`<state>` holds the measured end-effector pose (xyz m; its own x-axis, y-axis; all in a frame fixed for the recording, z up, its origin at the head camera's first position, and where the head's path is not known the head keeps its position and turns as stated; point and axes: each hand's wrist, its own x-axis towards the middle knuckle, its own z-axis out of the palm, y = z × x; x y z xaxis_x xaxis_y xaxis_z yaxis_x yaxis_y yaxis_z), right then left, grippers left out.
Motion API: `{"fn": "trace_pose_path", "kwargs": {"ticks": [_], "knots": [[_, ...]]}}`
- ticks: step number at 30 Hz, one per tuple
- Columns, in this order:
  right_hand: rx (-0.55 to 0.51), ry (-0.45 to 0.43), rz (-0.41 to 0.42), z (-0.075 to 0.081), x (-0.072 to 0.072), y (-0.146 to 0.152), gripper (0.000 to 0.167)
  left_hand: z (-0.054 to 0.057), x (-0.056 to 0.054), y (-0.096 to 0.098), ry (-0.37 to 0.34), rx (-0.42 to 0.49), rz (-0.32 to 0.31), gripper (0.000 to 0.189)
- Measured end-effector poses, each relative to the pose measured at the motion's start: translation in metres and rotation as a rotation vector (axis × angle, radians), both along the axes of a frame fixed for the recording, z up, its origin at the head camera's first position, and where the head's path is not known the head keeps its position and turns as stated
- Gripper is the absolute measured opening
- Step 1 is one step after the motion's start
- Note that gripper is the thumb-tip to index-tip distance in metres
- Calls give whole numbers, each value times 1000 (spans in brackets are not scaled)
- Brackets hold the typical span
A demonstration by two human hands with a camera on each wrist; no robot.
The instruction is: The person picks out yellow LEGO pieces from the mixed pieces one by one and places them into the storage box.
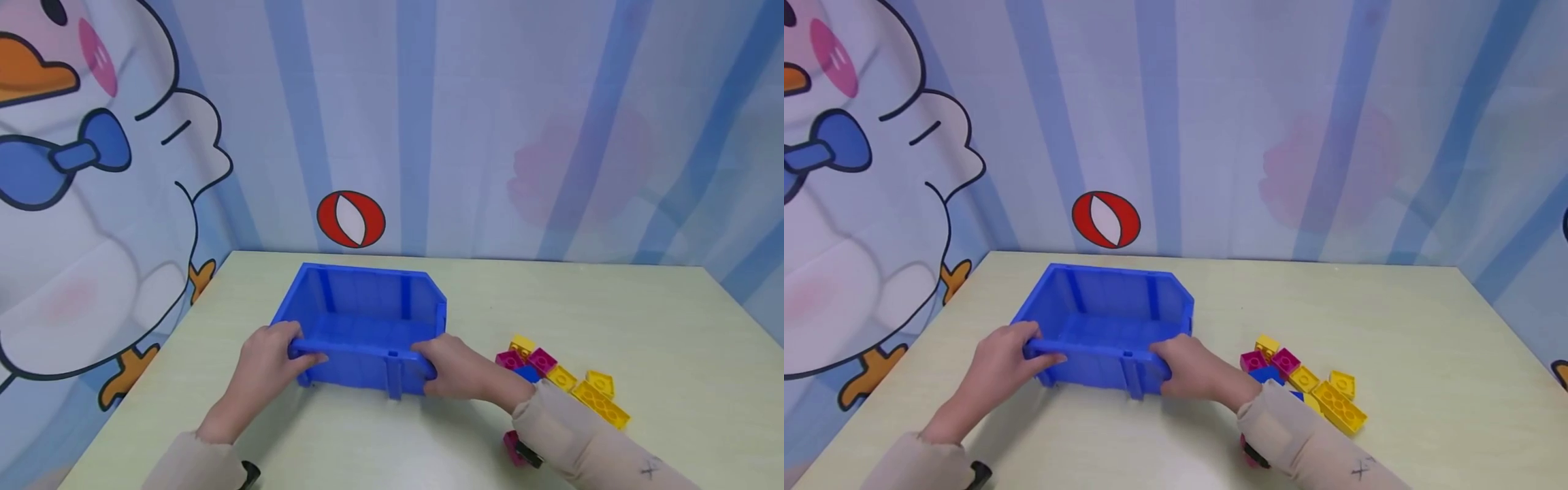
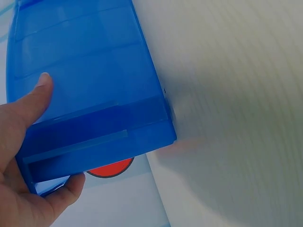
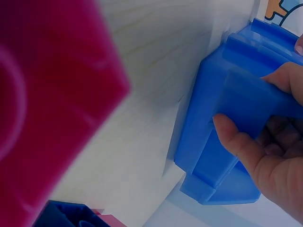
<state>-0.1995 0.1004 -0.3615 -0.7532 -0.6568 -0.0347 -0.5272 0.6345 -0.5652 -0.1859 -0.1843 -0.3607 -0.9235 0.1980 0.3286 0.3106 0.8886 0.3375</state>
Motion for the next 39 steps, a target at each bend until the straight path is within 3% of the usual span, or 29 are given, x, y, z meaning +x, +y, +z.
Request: {"fn": "trace_pose_path", "kwargs": {"ticks": [13,25,39], "knots": [[1,-17,-7,2,7,5,33,-2,6,7,23,3,8,38],[12,-35,-34,4,15,10,34,-1,12,14,-17,-9,33,37],[49,-77,-51,5,28,18,36,0,28,25,-31,-14,58,36]]}}
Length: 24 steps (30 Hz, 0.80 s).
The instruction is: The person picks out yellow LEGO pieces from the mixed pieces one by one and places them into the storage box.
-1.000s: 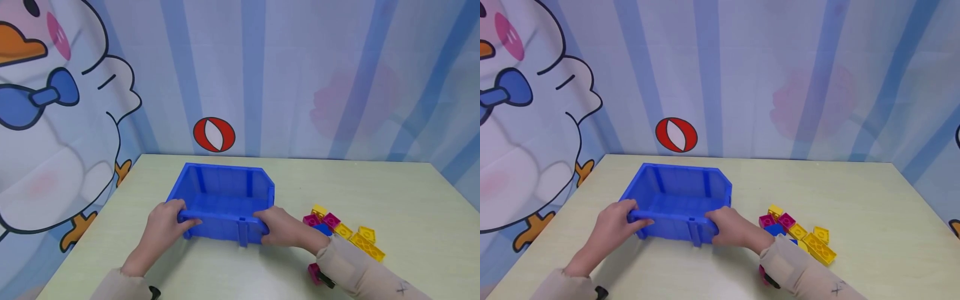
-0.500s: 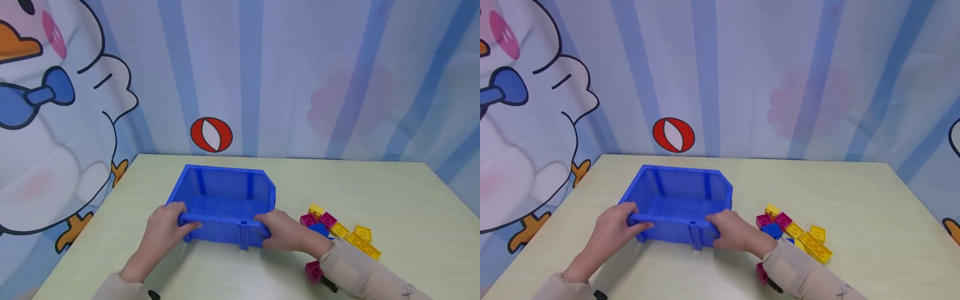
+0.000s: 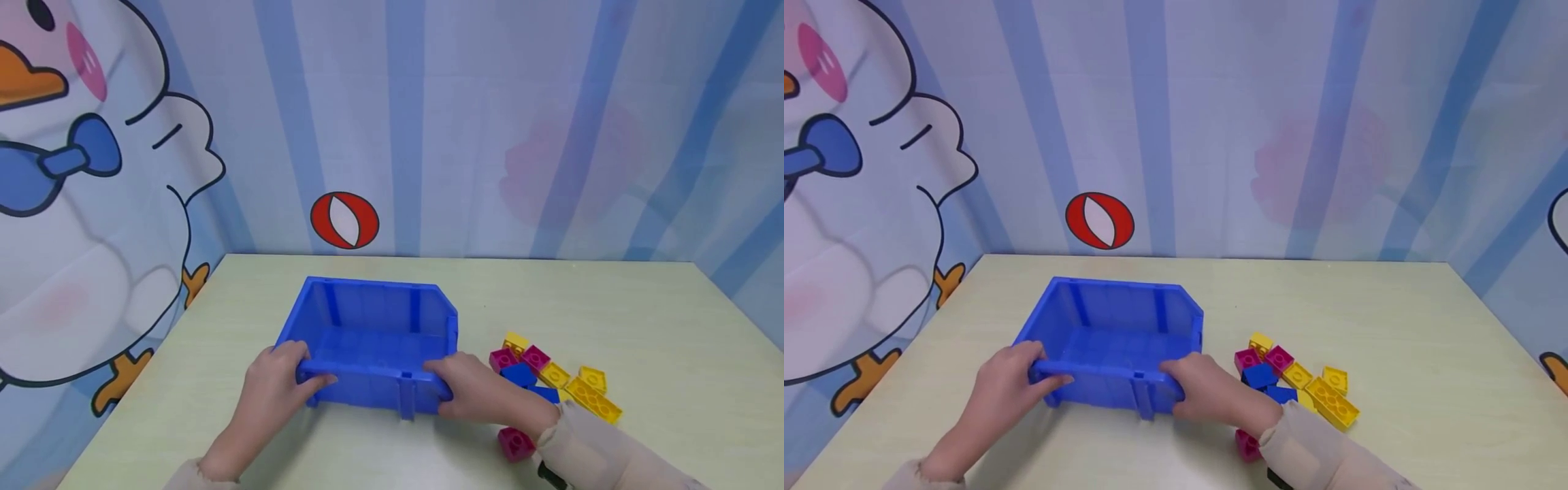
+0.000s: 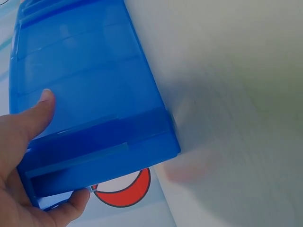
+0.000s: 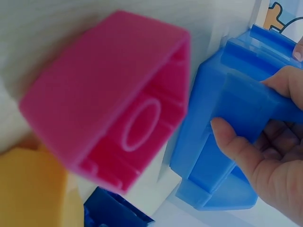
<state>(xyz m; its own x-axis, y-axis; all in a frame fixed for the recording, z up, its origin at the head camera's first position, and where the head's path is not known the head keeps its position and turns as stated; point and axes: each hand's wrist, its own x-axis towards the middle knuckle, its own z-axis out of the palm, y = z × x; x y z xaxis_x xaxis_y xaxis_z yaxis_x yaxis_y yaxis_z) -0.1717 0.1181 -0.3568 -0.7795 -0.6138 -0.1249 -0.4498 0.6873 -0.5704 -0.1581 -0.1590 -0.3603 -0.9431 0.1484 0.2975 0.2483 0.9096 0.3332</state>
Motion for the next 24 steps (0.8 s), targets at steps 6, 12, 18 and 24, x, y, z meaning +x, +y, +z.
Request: {"fn": "trace_pose_path", "kwargs": {"ticks": [6,12,18,24], "knots": [[-5,7,20,-1,4,4,32,-1,6,4,11,-9,6,37],[-17,10,40,-1,9,9,28,0,12,7,1,-19,16,38],[6,-3,20,0,15,12,32,1,17,11,-1,-25,12,39],[33,-4,14,2,20,15,36,2,24,15,5,-19,-6,37]]}}
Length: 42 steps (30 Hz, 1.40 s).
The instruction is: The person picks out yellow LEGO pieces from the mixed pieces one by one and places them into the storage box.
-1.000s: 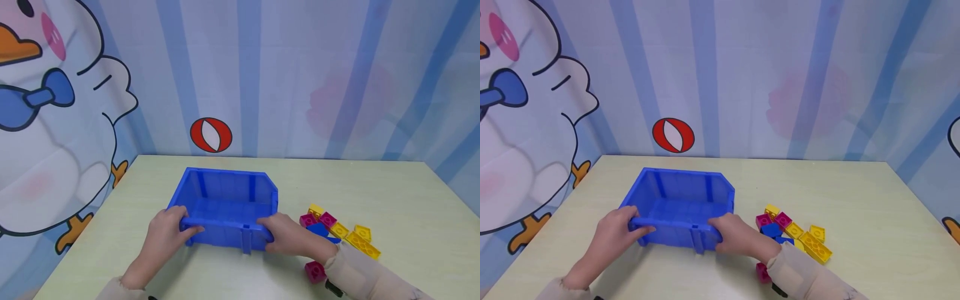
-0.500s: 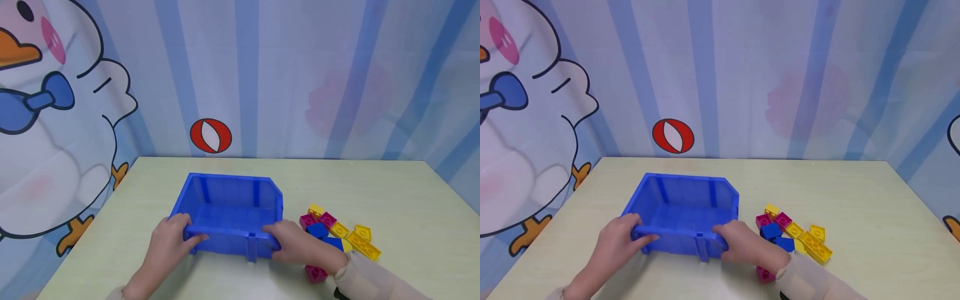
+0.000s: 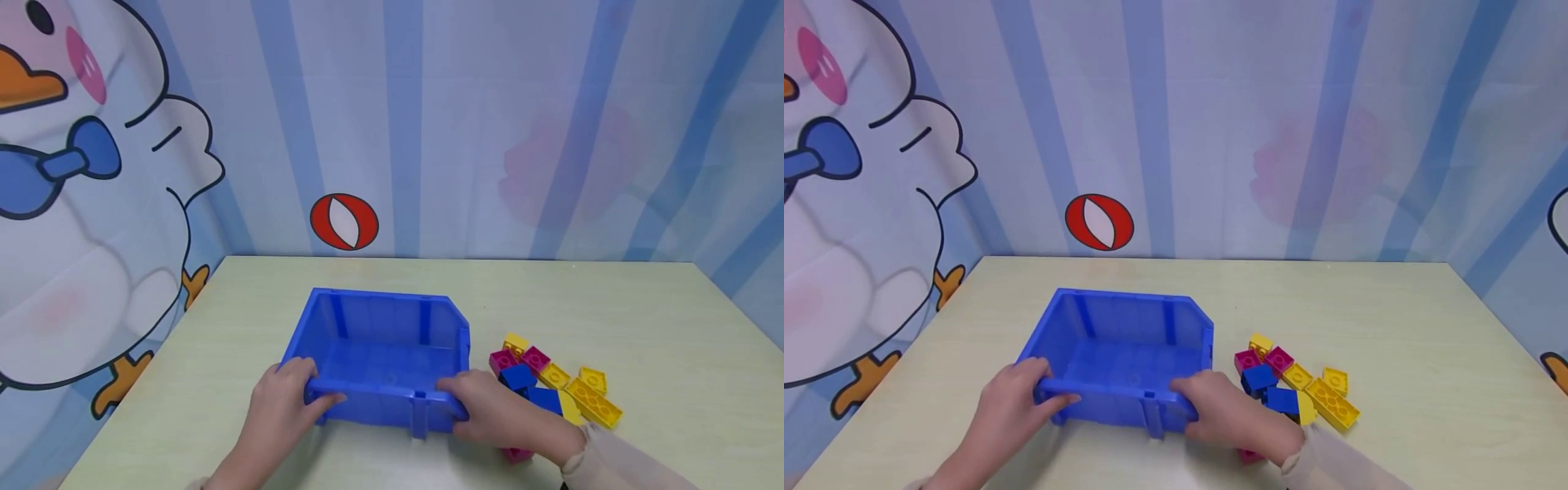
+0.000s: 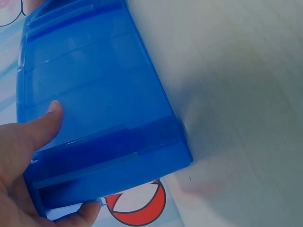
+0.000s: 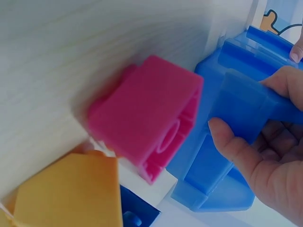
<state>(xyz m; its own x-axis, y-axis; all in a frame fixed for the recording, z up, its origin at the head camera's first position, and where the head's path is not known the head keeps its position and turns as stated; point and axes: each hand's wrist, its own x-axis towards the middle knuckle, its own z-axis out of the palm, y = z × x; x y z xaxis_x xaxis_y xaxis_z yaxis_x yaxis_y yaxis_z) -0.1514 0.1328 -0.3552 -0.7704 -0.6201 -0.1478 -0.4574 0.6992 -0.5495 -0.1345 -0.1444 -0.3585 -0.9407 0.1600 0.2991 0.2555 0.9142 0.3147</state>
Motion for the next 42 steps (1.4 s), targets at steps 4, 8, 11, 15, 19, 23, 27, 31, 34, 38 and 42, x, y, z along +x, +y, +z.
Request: {"fn": "trace_pose_path", "kwargs": {"ticks": [4,8,11,15,19,23,27,31,34,38,42], "knots": [[9,4,5,0,2,2,36,0,2,2,15,0,-7,37],[4,14,15,-2,3,4,33,-1,5,4,18,1,0,37],[-5,18,21,-2,5,5,31,0,7,5,3,1,13,37],[-12,24,22,-2,8,7,31,0,9,6,-1,2,16,38],[-13,26,21,-2,8,8,30,-1,9,6,15,2,7,38],[-14,18,25,-1,9,8,29,-1,9,5,21,0,7,38],[-7,7,23,0,9,7,30,-1,9,5,19,-2,9,38],[2,4,17,0,9,8,34,0,10,6,29,-8,2,39],[-2,4,19,-1,9,8,33,0,10,7,30,-16,-1,38],[-14,6,24,-2,9,8,32,1,11,7,21,-19,2,38],[-40,3,24,-3,9,8,28,0,11,6,19,-19,0,37]]}}
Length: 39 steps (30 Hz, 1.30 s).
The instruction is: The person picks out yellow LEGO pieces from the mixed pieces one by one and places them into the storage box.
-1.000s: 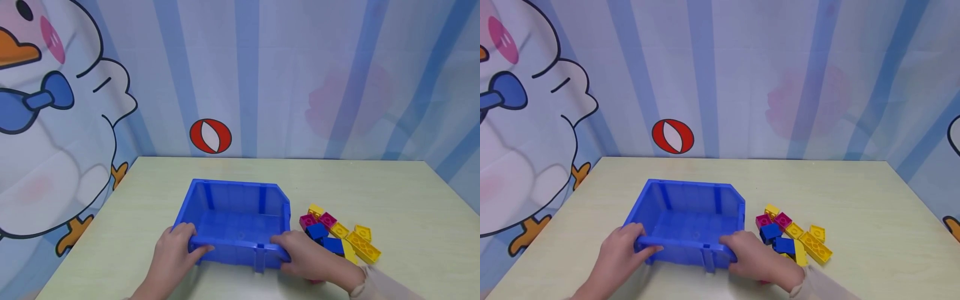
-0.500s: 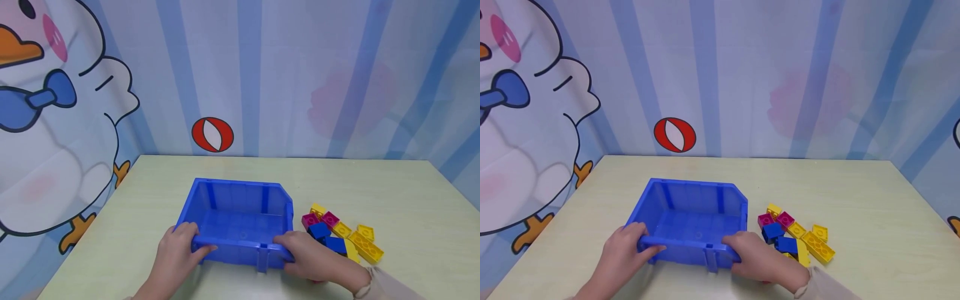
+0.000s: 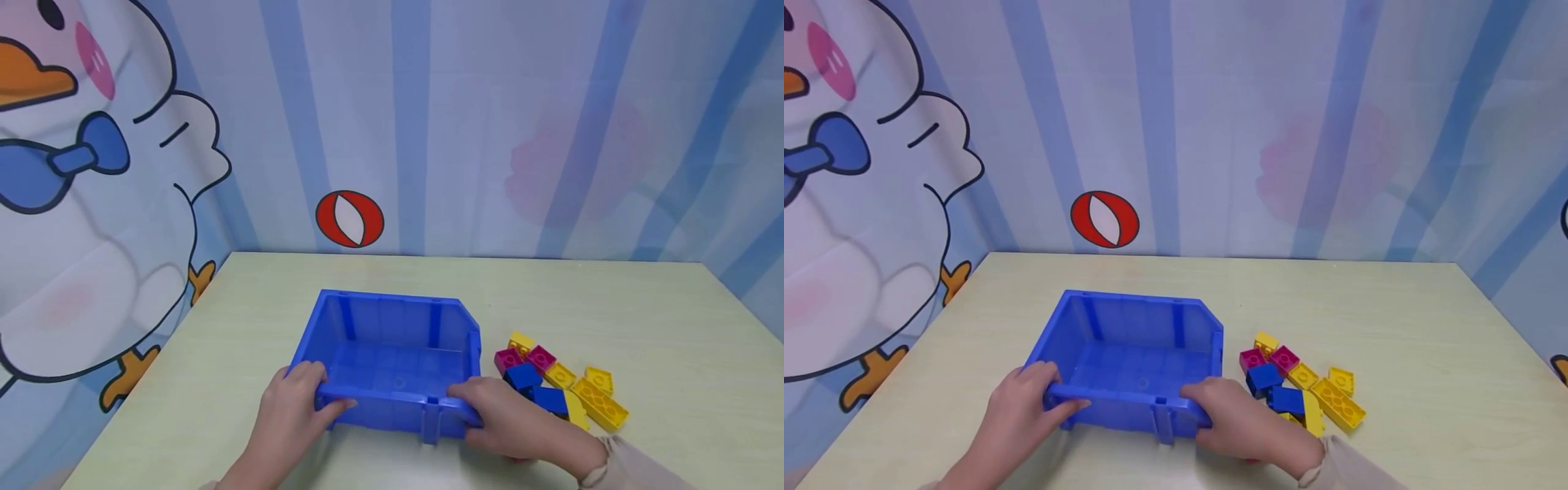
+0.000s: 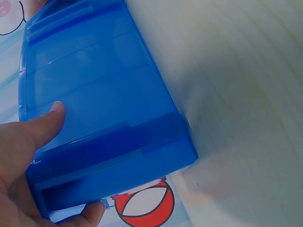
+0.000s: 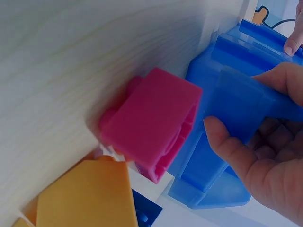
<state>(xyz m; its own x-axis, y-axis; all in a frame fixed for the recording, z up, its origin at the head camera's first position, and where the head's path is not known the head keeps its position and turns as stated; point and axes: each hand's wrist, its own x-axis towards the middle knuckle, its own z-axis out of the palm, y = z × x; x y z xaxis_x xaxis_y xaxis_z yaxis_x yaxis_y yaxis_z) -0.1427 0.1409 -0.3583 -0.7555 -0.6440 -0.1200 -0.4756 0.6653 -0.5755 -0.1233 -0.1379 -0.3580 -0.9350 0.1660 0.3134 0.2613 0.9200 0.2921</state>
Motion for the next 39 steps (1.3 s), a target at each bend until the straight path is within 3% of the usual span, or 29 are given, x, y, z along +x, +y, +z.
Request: {"fn": "trace_pose_path", "kwargs": {"ticks": [15,24,32,39], "knots": [[-79,-9,20,-4,-2,5,24,1,-1,-1,-26,-14,3,37],[-85,-43,12,-4,-4,6,23,3,-2,-3,-20,-10,-32,36],[-93,-51,6,-4,-4,7,25,9,-6,-5,-68,-32,-49,33],[-100,-56,7,-4,-3,7,23,6,-4,-6,-52,-26,-57,32]]}}
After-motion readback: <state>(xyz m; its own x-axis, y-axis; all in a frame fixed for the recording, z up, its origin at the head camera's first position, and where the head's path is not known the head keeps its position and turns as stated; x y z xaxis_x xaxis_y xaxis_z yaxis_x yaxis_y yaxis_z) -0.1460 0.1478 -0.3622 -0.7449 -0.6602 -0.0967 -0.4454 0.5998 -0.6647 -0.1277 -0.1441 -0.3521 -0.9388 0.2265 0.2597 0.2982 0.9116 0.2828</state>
